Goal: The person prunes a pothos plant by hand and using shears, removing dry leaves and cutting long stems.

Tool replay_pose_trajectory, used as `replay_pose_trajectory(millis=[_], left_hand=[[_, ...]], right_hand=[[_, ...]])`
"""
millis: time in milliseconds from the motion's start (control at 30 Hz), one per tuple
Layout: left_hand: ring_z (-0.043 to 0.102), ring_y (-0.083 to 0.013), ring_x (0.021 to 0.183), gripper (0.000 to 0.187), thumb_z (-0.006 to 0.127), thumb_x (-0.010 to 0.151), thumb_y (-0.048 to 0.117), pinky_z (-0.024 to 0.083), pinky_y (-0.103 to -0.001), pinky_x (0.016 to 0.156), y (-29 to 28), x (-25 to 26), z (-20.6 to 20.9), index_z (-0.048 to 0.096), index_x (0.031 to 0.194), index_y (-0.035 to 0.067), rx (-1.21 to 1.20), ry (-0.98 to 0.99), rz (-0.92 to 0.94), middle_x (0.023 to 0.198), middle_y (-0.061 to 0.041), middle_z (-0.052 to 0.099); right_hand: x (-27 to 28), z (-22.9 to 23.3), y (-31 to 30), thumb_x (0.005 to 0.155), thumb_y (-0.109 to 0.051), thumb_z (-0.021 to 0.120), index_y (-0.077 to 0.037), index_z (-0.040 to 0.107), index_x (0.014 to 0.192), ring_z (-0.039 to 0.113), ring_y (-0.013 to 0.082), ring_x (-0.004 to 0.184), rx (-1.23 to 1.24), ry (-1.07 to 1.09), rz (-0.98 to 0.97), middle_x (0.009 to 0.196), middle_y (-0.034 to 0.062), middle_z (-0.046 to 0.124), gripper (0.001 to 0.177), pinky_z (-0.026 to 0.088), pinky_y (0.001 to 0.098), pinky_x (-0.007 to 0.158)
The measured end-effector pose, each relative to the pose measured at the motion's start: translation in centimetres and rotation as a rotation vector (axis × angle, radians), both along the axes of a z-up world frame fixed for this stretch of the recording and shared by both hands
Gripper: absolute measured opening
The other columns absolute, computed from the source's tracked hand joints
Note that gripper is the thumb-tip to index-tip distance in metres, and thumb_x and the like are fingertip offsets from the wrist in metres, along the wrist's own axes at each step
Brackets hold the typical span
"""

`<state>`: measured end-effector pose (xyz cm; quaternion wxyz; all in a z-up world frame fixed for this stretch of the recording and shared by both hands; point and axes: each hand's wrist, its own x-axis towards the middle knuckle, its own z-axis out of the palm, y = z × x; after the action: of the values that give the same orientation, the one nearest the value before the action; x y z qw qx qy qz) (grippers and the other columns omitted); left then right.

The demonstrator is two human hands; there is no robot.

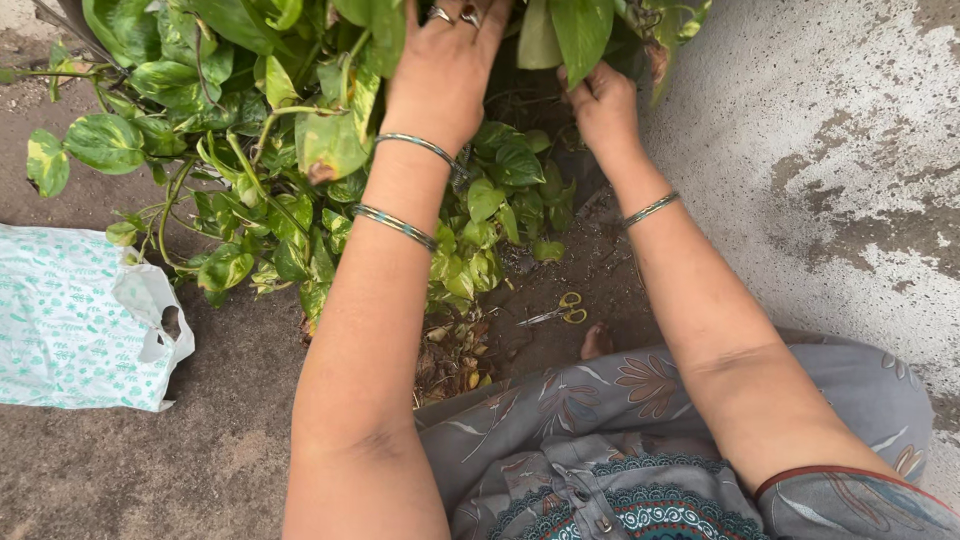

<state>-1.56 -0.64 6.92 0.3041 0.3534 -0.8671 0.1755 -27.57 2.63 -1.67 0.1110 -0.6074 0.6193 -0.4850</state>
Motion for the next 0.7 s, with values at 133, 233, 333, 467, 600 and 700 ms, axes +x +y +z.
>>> replay_pose_trajectory(millis=[133, 233, 333, 467, 600, 700], left_hand=[[0.062, -0.0284, 0.112, 0.079, 0.072, 0.079, 0.003, 0.037, -0.055, 0.111, -0.4, 0.7, -0.2, 0.049, 0.153, 0.009, 0.066, -0.018, -0.018, 0.121, -0.009, 0.068], [0.063, -0.0261, 0.111, 0.079, 0.072, 0.076, 0.003, 0.039, -0.053, 0.110, -0.4, 1.1, -0.5, 0.049, 0.151, 0.011, -0.016, -0.009, -0.024, 0.125, -0.006, 0.068], [0.063, -0.0235, 0.114, 0.079, 0.072, 0.076, 0.001, 0.038, -0.056, 0.110, -0.1, 1.4, -0.4, 0.049, 0.151, 0.012, 0.001, -0.026, -0.032, 0.122, -0.004, 0.068], [0.062, -0.0257, 0.114, 0.084, 0.071, 0.070, 0.002, 0.037, -0.056, 0.108, 0.2, 1.3, -0.3, 0.049, 0.150, 0.010, -0.022, -0.029, -0.016, 0.126, -0.007, 0.067], [0.058, -0.0270, 0.123, 0.081, 0.071, 0.077, 0.000, 0.035, -0.058, 0.112, 0.2, 1.1, -0.3, 0.047, 0.153, 0.011, 0.050, -0.032, -0.029, 0.135, -0.008, 0.064], [0.055, -0.0262, 0.129, 0.081, 0.072, 0.075, 0.001, 0.033, -0.059, 0.113, 0.4, 0.8, -0.1, 0.047, 0.152, 0.011, 0.027, -0.033, -0.014, 0.140, -0.006, 0.062]], right_hand=[[0.0, -0.3, 0.2, 0.101, -0.016, 0.070, -0.008, 0.077, 0.105, 0.057, 0.0058, 0.056, 0.133, -0.059, -0.005, 0.071, 0.0004, 0.069, 0.011, 0.046, 0.0258, 0.053], [-0.3, -0.7, -0.2, 0.100, -0.012, 0.067, -0.007, 0.076, 0.104, 0.058, 0.0055, 0.058, 0.117, -0.082, 0.025, 0.074, -0.0002, 0.070, 0.011, 0.047, 0.0244, 0.054], [-0.7, -1.7, -1.3, 0.102, -0.015, 0.069, -0.004, 0.073, 0.100, 0.058, 0.0064, 0.059, 0.149, -0.175, 0.038, 0.077, 0.0006, 0.071, 0.012, 0.046, 0.0243, 0.053], [-0.2, -3.5, -3.1, 0.100, -0.018, 0.069, -0.007, 0.073, 0.102, 0.061, 0.0057, 0.061, 0.241, -0.228, 0.029, 0.084, -0.0007, 0.075, 0.012, 0.052, 0.0233, 0.053], [1.4, -5.6, -6.2, 0.095, -0.017, 0.074, 0.000, 0.069, 0.105, 0.071, 0.0152, 0.068, 0.324, -0.143, -0.026, 0.088, 0.0086, 0.076, 0.020, 0.057, 0.0298, 0.059], [0.8, -8.8, -9.8, 0.092, -0.020, 0.076, -0.001, 0.068, 0.114, 0.070, 0.0307, 0.083, 0.288, 0.128, -0.220, 0.100, 0.0162, 0.073, 0.030, 0.055, 0.0428, 0.068]])
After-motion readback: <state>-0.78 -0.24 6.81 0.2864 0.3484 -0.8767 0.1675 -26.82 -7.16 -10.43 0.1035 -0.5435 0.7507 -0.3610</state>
